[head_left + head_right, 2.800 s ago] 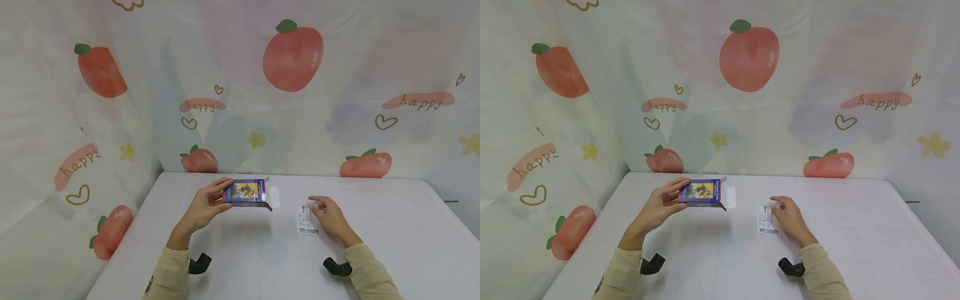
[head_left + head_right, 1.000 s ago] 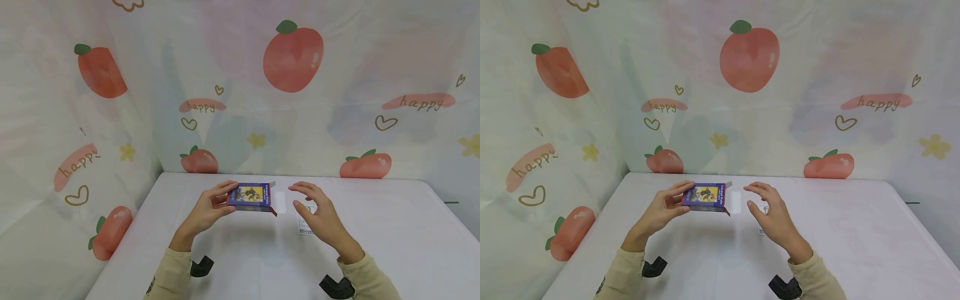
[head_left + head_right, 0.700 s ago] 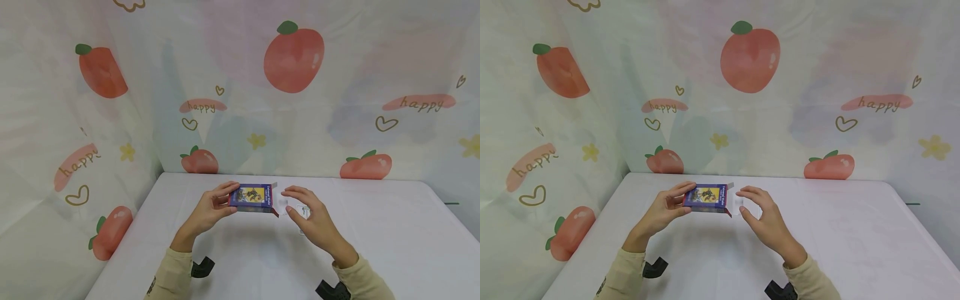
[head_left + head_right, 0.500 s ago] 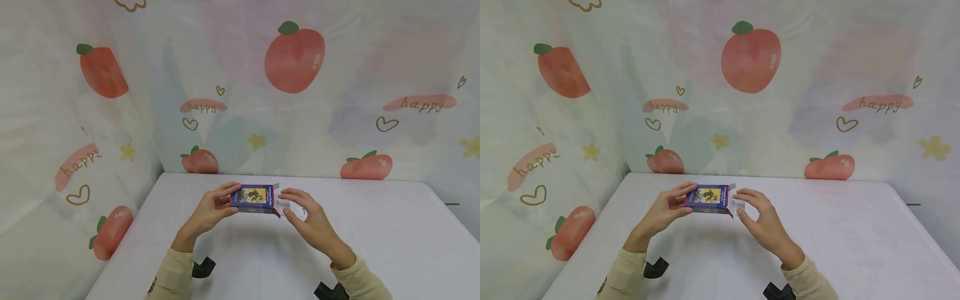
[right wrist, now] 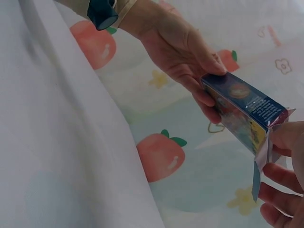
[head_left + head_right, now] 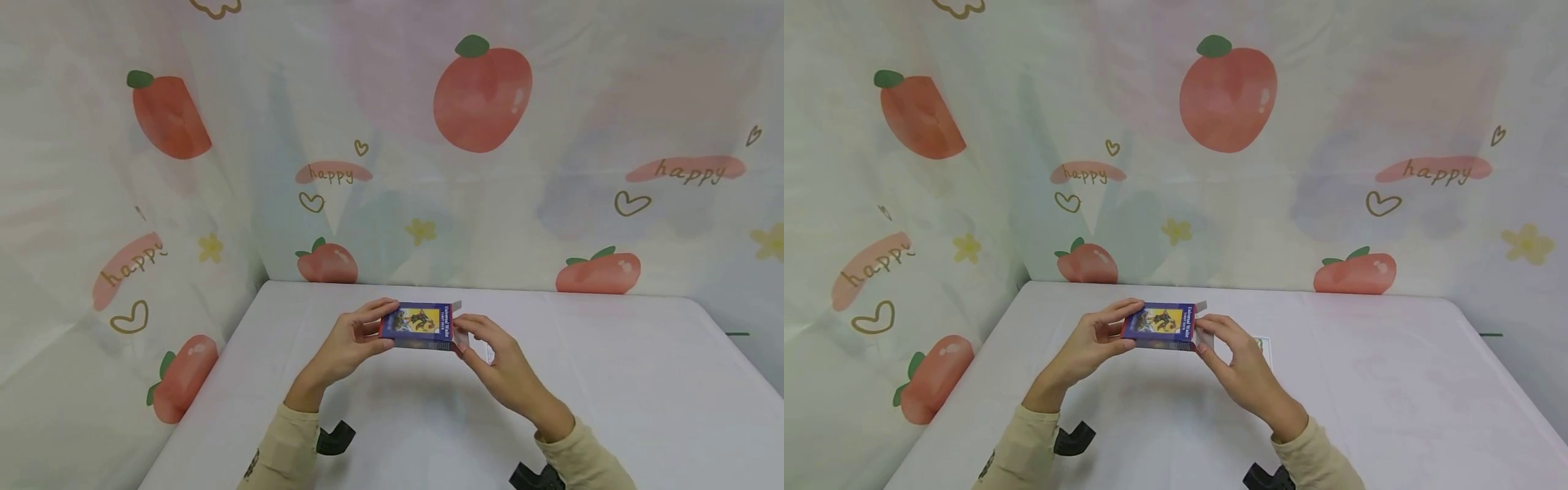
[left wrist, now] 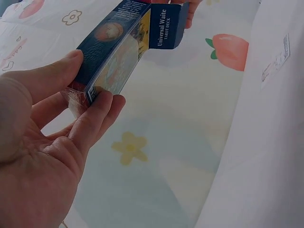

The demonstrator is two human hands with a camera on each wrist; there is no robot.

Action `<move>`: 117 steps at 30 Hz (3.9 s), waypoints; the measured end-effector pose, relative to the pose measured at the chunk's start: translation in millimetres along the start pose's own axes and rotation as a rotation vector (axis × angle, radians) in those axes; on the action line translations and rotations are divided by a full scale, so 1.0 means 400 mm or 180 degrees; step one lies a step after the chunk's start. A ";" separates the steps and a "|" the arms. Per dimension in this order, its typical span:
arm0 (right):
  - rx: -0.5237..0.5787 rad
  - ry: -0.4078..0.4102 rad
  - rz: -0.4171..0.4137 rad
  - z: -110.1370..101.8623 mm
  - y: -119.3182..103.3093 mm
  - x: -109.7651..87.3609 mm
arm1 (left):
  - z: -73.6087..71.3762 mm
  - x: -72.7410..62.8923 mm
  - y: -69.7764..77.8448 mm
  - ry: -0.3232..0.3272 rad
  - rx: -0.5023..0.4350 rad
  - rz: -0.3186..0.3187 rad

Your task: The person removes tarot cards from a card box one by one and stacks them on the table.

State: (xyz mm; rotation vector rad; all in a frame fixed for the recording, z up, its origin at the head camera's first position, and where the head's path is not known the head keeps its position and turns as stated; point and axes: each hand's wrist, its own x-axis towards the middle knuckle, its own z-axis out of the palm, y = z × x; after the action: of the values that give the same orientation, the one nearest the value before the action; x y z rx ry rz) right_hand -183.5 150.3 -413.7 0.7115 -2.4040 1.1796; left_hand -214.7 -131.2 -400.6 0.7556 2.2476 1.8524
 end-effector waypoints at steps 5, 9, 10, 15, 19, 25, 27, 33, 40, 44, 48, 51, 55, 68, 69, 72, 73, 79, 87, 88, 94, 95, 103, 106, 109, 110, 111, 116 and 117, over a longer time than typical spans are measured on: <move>0.0033 -0.0146 0.0127 0.003 -0.003 0.000 | 0.005 0.001 0.002 0.0006 0.0004 -0.0010; 0.0255 -0.0290 0.0256 0.004 -0.007 -0.001 | 0.005 -0.002 0.003 -0.0030 0.0023 0.0017; 0.0276 -0.0300 0.0267 0.003 -0.008 -0.001 | 0.005 -0.003 0.003 -0.0040 0.0019 0.0027; 0.0082 -0.0232 0.0169 -0.002 -0.014 0.004 | 0.001 -0.001 0.005 -0.0030 0.0040 0.0066; 0.0031 -0.0202 0.0170 -0.007 -0.015 0.007 | -0.001 -0.001 0.005 -0.0003 0.0058 0.0069; -0.0009 -0.0156 0.0150 -0.011 -0.008 0.005 | -0.001 0.000 0.004 0.0011 0.0009 0.0037; -0.0030 -0.0120 0.0121 -0.011 -0.006 0.004 | 0.000 0.000 0.003 0.0020 0.0000 0.0011; -0.0117 -0.0014 0.0131 -0.019 -0.008 0.007 | -0.001 0.001 0.000 0.0040 0.0003 -0.0013; 0.0139 -0.0067 0.0297 -0.032 0.004 0.008 | -0.002 0.000 -0.001 0.0052 -0.0030 -0.0049; 0.0688 -0.0161 0.0352 -0.040 0.011 0.008 | -0.002 0.000 -0.004 0.0062 -0.0037 -0.0074; 0.1026 -0.0253 0.0360 -0.040 0.013 0.011 | -0.002 0.001 -0.004 0.0060 -0.0031 -0.0041; 0.1089 -0.0289 0.0383 -0.037 0.011 0.011 | -0.002 0.002 -0.005 0.0058 -0.0021 -0.0037; 0.1062 -0.0313 0.0476 -0.032 0.010 0.010 | 0.000 0.001 -0.006 0.0034 -0.0009 0.0001; 0.0491 -0.0400 0.0435 -0.019 0.003 0.003 | 0.003 -0.002 0.002 0.0012 0.0010 0.0062; 0.0485 -0.0372 0.0432 -0.021 0.002 0.003 | 0.003 -0.003 0.003 0.0010 0.0016 0.0064; 0.0501 -0.0298 0.0441 -0.025 0.000 0.006 | 0.003 -0.003 0.005 0.0014 0.0021 0.0061; 0.0506 -0.0267 0.0457 -0.026 0.000 0.007 | 0.003 -0.003 0.005 0.0020 0.0018 0.0056; 0.0684 -0.0052 0.0606 -0.033 -0.002 0.009 | 0.002 -0.004 0.003 0.0059 0.0012 0.0054; 0.1112 0.0181 0.0593 -0.042 0.009 0.007 | -0.001 -0.005 -0.002 0.0063 -0.0056 0.0067; 0.1135 0.0202 0.0611 -0.043 0.011 0.007 | -0.001 -0.004 -0.002 0.0072 -0.0054 0.0073; 0.1260 0.0291 0.0750 -0.054 0.013 0.007 | -0.001 -0.001 0.002 0.0104 -0.0076 0.0079; 0.1275 0.0308 0.0780 -0.056 0.012 0.007 | -0.002 -0.001 0.002 0.0104 -0.0090 0.0078; 0.1276 0.0571 0.0985 -0.077 0.017 0.011 | -0.005 0.000 -0.002 0.0110 -0.0140 0.0106; 0.1319 0.0632 0.1009 -0.089 0.021 0.014 | -0.007 0.000 -0.003 0.0100 -0.0143 0.0141; 0.1320 0.0751 0.1020 -0.102 0.025 0.016 | -0.008 -0.001 -0.005 0.0092 -0.0149 0.0171; 0.1322 0.0813 0.1029 -0.106 0.028 0.016 | -0.009 -0.001 -0.005 0.0095 -0.0155 0.0164; 0.1364 0.0883 0.1034 -0.111 0.031 0.017 | -0.009 -0.001 -0.005 0.0092 -0.0152 0.0166; 0.1508 0.1198 0.1029 -0.134 0.051 0.020 | -0.009 -0.001 -0.004 0.0110 -0.0139 0.0154; 0.1559 0.1232 0.1025 -0.138 0.054 0.021 | -0.009 -0.001 -0.004 0.0112 -0.0143 0.0164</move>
State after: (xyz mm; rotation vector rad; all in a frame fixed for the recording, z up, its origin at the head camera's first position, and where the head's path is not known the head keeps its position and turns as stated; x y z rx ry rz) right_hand -197.3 203.9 -390.6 0.1874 -1.9626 1.8770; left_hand -216.3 -134.6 -401.3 0.7869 2.2197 1.9472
